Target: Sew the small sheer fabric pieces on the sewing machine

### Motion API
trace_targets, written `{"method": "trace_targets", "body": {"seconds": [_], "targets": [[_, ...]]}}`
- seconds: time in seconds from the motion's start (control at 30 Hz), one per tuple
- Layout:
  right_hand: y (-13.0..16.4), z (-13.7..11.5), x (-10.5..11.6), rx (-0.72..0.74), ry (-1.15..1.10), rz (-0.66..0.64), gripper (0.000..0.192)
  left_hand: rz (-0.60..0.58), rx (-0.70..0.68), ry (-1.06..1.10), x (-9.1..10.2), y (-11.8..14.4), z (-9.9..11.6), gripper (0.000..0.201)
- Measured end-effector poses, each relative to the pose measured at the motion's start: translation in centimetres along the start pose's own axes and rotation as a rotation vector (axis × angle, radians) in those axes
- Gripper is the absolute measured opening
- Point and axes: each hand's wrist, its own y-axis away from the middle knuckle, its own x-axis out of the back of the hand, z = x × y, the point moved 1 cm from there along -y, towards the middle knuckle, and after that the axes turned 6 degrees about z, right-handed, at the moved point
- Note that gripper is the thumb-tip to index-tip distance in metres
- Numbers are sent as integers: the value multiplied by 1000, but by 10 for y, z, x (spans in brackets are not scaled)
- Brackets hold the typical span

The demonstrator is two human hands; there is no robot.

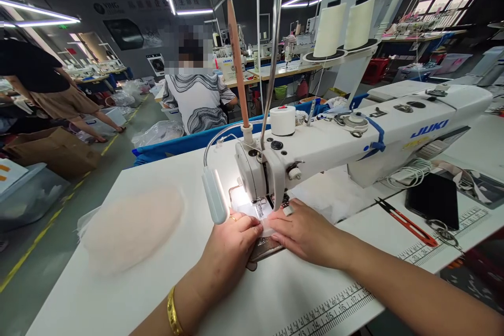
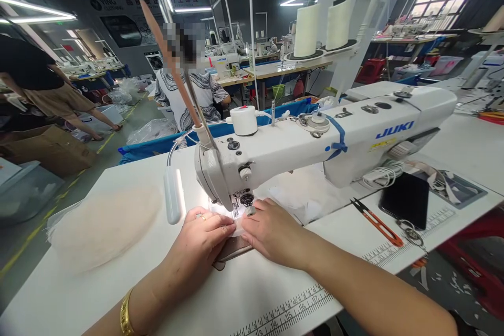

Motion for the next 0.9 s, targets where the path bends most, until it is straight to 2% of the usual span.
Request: {"method": "trace_targets", "body": {"seconds": [0.3, 0.57, 0.67, 0.8, 0.9], "targets": [[-5, 2, -2, -34, 47, 61, 16, 17, -15, -57, -9, 1, -17, 29], [-9, 3, -1, -71, 49, 77, 23, 33, -20, -85, -15, -1, -25, 28], [-10, 2, 0, -75, 64, 92, 23, -2, 35, -82, -14, -1, -25, 26], [-8, 2, 1, -66, 49, 140, 21, -84, 156, -109, -11, -5, -24, 15], [-3, 4, 1, -18, 0, 217, 22, -150, 238, -232, -3, -7, -16, 24]]}}
